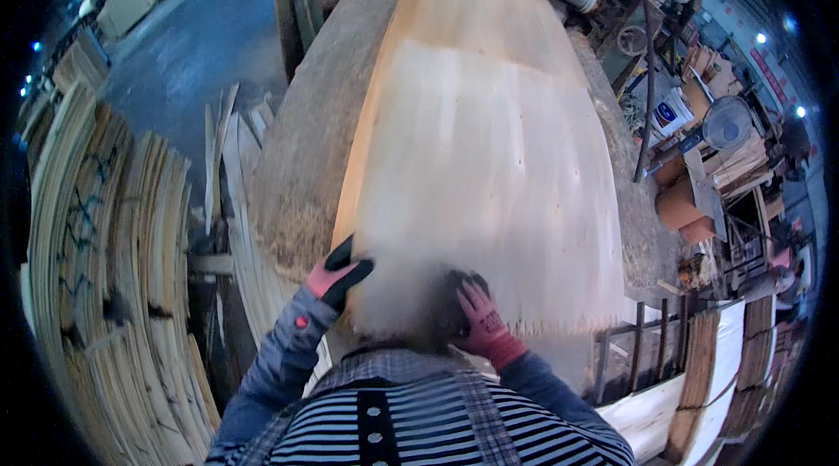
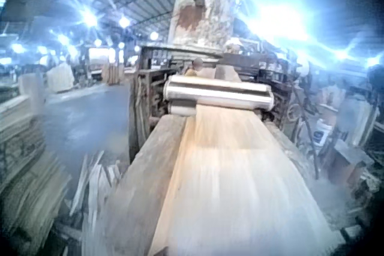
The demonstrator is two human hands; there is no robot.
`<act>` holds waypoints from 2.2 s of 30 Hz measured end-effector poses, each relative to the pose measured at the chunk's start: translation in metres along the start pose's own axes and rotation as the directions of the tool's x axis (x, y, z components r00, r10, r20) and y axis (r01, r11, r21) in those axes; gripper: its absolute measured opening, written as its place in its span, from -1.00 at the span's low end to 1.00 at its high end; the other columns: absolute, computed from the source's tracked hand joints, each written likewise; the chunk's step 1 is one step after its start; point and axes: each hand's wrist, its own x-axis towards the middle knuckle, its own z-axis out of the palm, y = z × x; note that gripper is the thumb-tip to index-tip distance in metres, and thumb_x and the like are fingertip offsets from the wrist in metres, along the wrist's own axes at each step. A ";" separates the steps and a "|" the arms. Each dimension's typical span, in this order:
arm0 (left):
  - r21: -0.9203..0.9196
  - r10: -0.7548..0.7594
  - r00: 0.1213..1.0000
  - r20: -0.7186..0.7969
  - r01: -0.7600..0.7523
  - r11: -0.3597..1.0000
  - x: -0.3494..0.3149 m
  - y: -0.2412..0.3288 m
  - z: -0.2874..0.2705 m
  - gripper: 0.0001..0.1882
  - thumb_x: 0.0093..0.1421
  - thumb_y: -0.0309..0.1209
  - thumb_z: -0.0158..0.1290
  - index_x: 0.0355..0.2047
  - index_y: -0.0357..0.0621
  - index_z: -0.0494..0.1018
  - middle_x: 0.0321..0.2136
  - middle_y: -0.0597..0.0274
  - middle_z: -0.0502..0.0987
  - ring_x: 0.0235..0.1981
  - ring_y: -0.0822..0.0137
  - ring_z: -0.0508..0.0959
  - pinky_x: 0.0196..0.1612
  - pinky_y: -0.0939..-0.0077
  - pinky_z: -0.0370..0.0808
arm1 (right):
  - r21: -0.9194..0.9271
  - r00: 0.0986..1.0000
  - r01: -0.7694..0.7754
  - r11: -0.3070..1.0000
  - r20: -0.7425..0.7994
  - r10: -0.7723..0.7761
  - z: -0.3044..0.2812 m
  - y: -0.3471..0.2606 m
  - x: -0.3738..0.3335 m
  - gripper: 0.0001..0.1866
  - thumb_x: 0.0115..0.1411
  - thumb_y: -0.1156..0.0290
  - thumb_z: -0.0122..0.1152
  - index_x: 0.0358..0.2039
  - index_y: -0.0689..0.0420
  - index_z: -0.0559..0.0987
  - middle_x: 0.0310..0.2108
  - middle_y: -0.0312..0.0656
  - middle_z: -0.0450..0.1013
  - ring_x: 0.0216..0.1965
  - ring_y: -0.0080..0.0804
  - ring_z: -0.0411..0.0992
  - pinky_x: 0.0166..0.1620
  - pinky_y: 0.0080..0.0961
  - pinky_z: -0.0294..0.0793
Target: The person feeds large, light-colored wooden boards with serrated edges into a roller machine in a workshop. They guide the boards through the rollers with gloved hands, retrieve them from a stack, and repeat the process.
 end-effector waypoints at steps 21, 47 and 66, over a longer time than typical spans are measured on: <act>0.009 -0.034 0.999 -0.016 0.034 0.999 -0.002 -0.123 -0.039 -0.54 0.15 -0.29 -0.17 0.03 -0.20 0.12 -0.13 0.16 0.34 -0.13 0.36 0.33 -0.05 0.55 0.24 | -0.461 0.783 -0.577 0.674 -0.080 0.616 0.021 0.056 0.070 -0.28 -0.04 -0.01 -0.02 0.09 0.07 0.09 0.14 -0.11 -0.07 0.15 -0.10 -0.12 0.12 0.00 -0.24; -0.030 -0.220 0.957 -0.189 0.218 0.976 0.005 -0.105 -0.035 -0.56 0.07 -0.22 -0.03 -0.08 -0.19 0.28 -0.25 0.16 0.42 -0.20 0.37 0.38 -0.15 0.55 0.32 | -0.282 0.930 -0.357 0.891 -0.015 0.368 -0.004 0.064 0.094 -0.17 -0.16 0.01 0.13 0.06 0.18 0.10 0.11 0.01 -0.05 0.14 0.00 -0.14 0.14 -0.13 -0.16; 0.470 0.149 0.987 0.064 -0.162 0.868 -0.061 -0.037 -0.002 -0.37 0.06 -0.12 -0.14 0.06 -0.22 0.03 0.00 -0.13 0.15 0.01 0.00 0.19 0.04 0.26 0.15 | -0.243 0.774 -0.404 0.882 -0.605 0.188 -0.087 -0.078 -0.100 -0.43 0.06 0.02 -0.14 -0.17 0.31 0.36 -0.18 0.09 0.32 -0.13 0.00 0.28 -0.06 -0.25 0.24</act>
